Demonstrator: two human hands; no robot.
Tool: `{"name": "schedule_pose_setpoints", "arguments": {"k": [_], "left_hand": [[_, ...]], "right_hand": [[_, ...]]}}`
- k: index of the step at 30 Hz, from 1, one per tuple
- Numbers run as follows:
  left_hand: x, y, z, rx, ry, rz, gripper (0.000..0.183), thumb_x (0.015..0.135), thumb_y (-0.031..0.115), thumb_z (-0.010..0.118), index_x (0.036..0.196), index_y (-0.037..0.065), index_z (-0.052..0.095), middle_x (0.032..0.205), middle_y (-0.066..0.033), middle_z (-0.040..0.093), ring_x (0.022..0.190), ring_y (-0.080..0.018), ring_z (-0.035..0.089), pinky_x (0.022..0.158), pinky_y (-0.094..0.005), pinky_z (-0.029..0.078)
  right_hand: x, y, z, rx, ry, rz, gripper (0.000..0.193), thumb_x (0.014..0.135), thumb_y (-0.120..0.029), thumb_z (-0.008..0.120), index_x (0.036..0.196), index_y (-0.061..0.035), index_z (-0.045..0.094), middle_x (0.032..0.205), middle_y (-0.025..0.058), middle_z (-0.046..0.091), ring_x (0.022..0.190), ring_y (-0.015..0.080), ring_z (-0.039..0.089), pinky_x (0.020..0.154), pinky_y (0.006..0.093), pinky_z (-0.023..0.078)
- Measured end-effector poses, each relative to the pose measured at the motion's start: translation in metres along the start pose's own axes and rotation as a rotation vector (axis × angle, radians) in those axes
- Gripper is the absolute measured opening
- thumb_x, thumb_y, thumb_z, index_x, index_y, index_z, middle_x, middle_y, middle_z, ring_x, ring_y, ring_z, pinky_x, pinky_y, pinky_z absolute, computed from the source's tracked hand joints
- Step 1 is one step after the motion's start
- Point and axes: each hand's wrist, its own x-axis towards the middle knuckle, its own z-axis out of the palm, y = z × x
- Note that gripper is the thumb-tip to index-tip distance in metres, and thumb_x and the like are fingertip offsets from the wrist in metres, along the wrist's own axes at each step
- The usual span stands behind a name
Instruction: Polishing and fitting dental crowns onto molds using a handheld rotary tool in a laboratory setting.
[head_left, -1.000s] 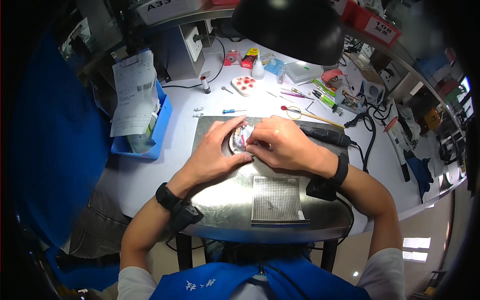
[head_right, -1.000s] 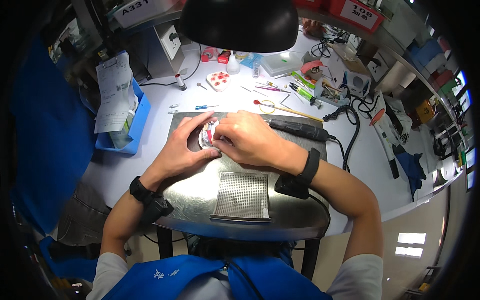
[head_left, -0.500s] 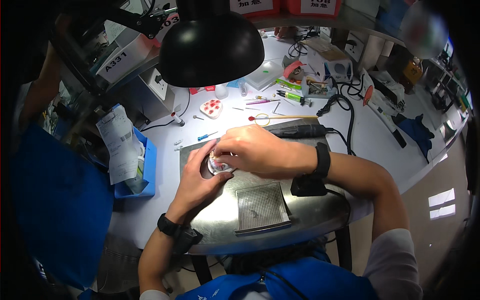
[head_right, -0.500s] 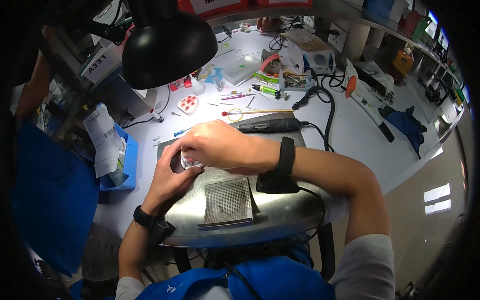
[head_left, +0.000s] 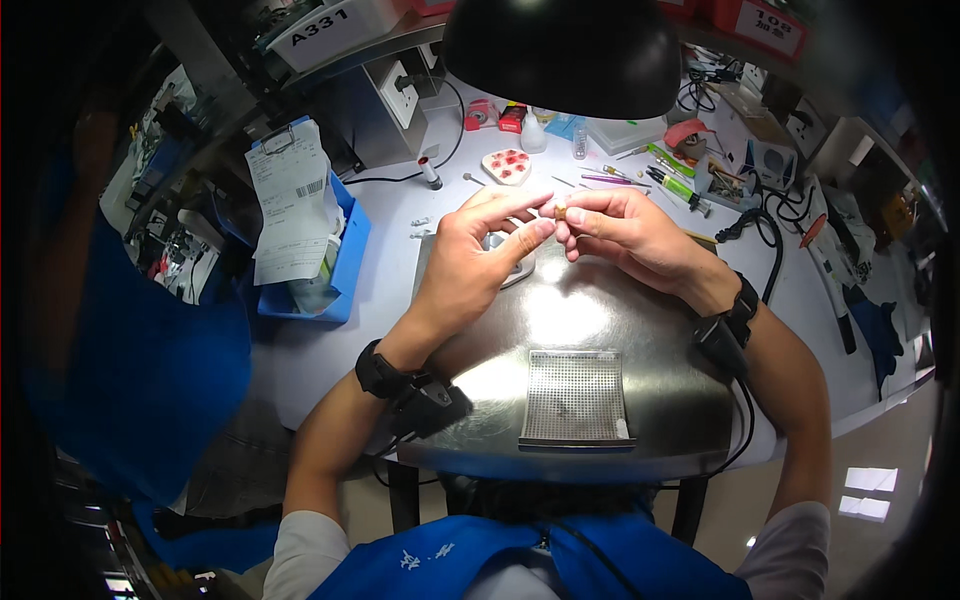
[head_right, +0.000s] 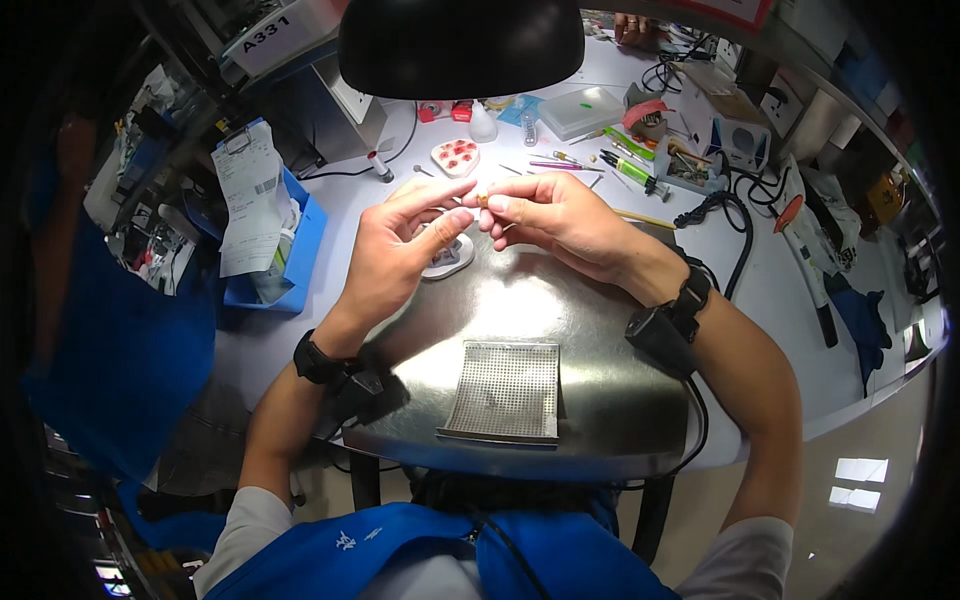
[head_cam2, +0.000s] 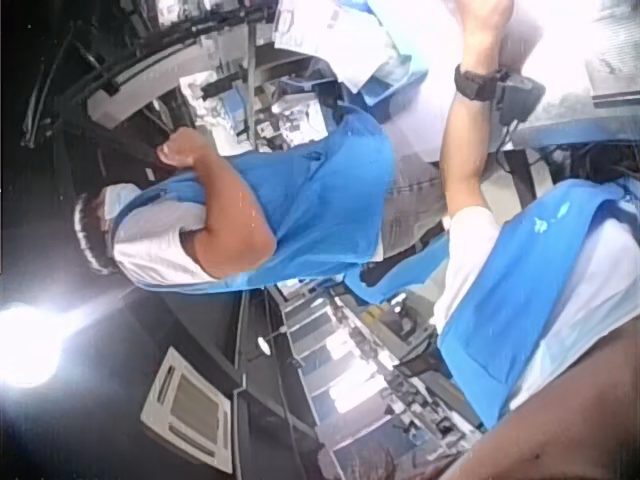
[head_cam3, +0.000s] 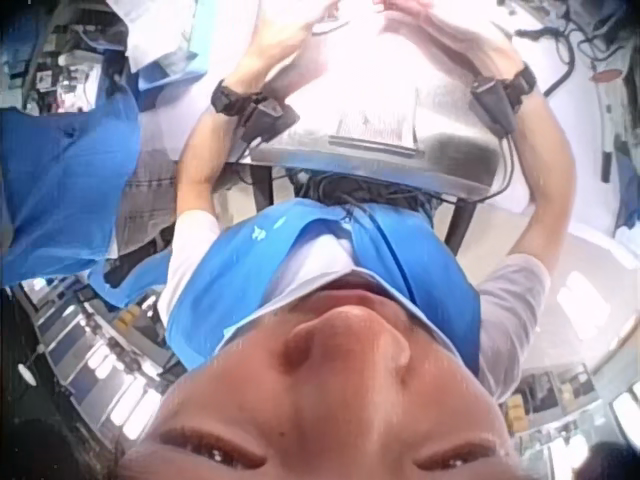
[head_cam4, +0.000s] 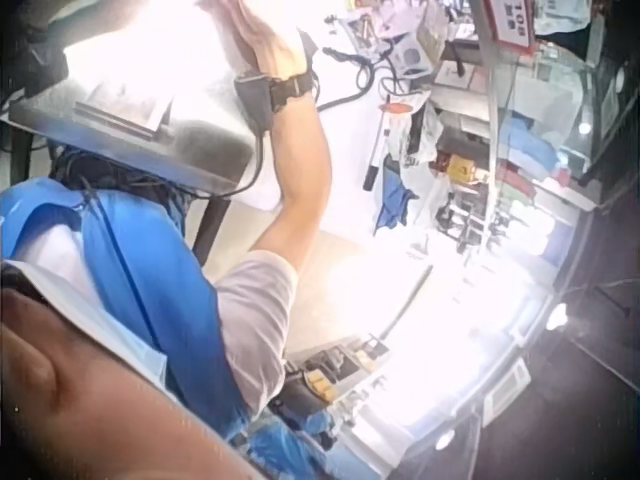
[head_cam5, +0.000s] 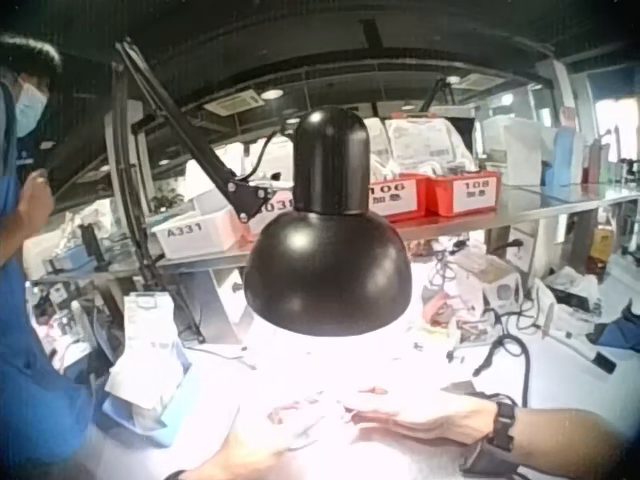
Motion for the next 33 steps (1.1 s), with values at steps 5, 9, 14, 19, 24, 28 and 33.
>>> {"name": "schedule_pose_setpoints", "arguments": {"k": [5, 9, 14, 19, 24, 28, 33], "left_hand": [[-0.008, -0.005, 0.013, 0.035, 0.107, -0.016, 0.026, 0.103, 0.010, 0.078, 0.128, 0.002, 0.081, 0.119, -0.0080, 0.075, 0.091, -0.0069, 0.068, 0.079, -0.0248, 0.056], [-0.019, -0.004, 0.006, -0.022, 0.079, -0.060, 0.023, 0.105, 0.008, 0.076, 0.126, 0.000, 0.079, 0.119, -0.0073, 0.077, 0.094, -0.0069, 0.069, 0.081, -0.0239, 0.057], [-0.030, -0.004, 0.014, -0.499, -0.125, -0.373, 0.025, 0.109, 0.008, 0.068, 0.129, -0.006, 0.069, 0.117, -0.0187, 0.077, 0.105, -0.0241, 0.076, 0.086, -0.0362, 0.064], [-0.028, -0.009, 0.041, -0.734, -0.386, -0.546, 0.023, 0.110, 0.008, 0.067, 0.128, -0.005, 0.067, 0.117, -0.0178, 0.073, 0.110, -0.0263, 0.074, 0.094, -0.0413, 0.065], [-0.021, -0.010, 0.053, -0.627, -0.484, -0.547, 0.021, 0.109, 0.008, 0.067, 0.126, -0.005, 0.067, 0.118, -0.0191, 0.072, 0.107, -0.0274, 0.075, 0.097, -0.0436, 0.063], [-0.024, -0.010, 0.050, -0.712, -0.429, -0.597, 0.015, 0.110, 0.005, 0.064, 0.122, -0.005, 0.064, 0.118, -0.0212, 0.073, 0.108, -0.0306, 0.075, 0.100, -0.0476, 0.062], [-0.028, -0.009, 0.046, -0.639, -0.422, -0.625, 0.014, 0.110, 0.009, 0.065, 0.120, -0.001, 0.062, 0.115, -0.0213, 0.070, 0.103, -0.0332, 0.075, 0.093, -0.0496, 0.062]], "right_hand": [[-0.001, 0.005, 0.014, -0.014, 0.066, 0.088, 0.026, 0.113, -0.017, 0.064, 0.126, 0.0036, 0.075, 0.109, 0.0057, 0.075, 0.098, 0.0110, 0.069, 0.092, 0.0278, 0.059], [-0.005, 0.008, 0.011, -0.451, 0.047, 0.005, 0.030, 0.108, -0.023, 0.073, 0.125, 0.0010, 0.077, 0.104, 0.0078, 0.077, 0.092, 0.0139, 0.072, 0.088, 0.0306, 0.060], [-0.051, 0.003, -0.012, -1.576, 0.317, -0.407, 0.036, 0.093, -0.035, 0.084, 0.112, -0.0041, 0.080, 0.105, 0.0107, 0.074, 0.101, 0.0321, 0.071, 0.090, 0.0435, 0.057], [-0.080, 0.010, -0.026, -1.700, 0.380, -0.257, 0.032, 0.094, -0.036, 0.082, 0.107, -0.0066, 0.077, 0.102, 0.0089, 0.068, 0.102, 0.0285, 0.068, 0.086, 0.0433, 0.056], [-0.089, 0.017, -0.028, -1.622, 0.476, -0.506, 0.030, 0.101, -0.034, 0.075, 0.109, -0.0059, 0.067, 0.097, 0.0114, 0.070, 0.093, 0.0309, 0.074, 0.081, 0.0447, 0.059], [-0.105, 0.012, -0.029, -1.461, 0.421, -0.490, 0.028, 0.104, -0.034, 0.071, 0.111, -0.0072, 0.065, 0.076, 0.0105, 0.068, 0.072, 0.0317, 0.075, 0.062, 0.0458, 0.057], [-0.105, 0.016, -0.023, -1.614, 0.380, -0.448, 0.031, 0.098, -0.037, 0.076, 0.113, -0.0115, 0.067, 0.085, 0.0030, 0.062, 0.075, 0.0210, 0.070, 0.064, 0.0373, 0.054]]}}
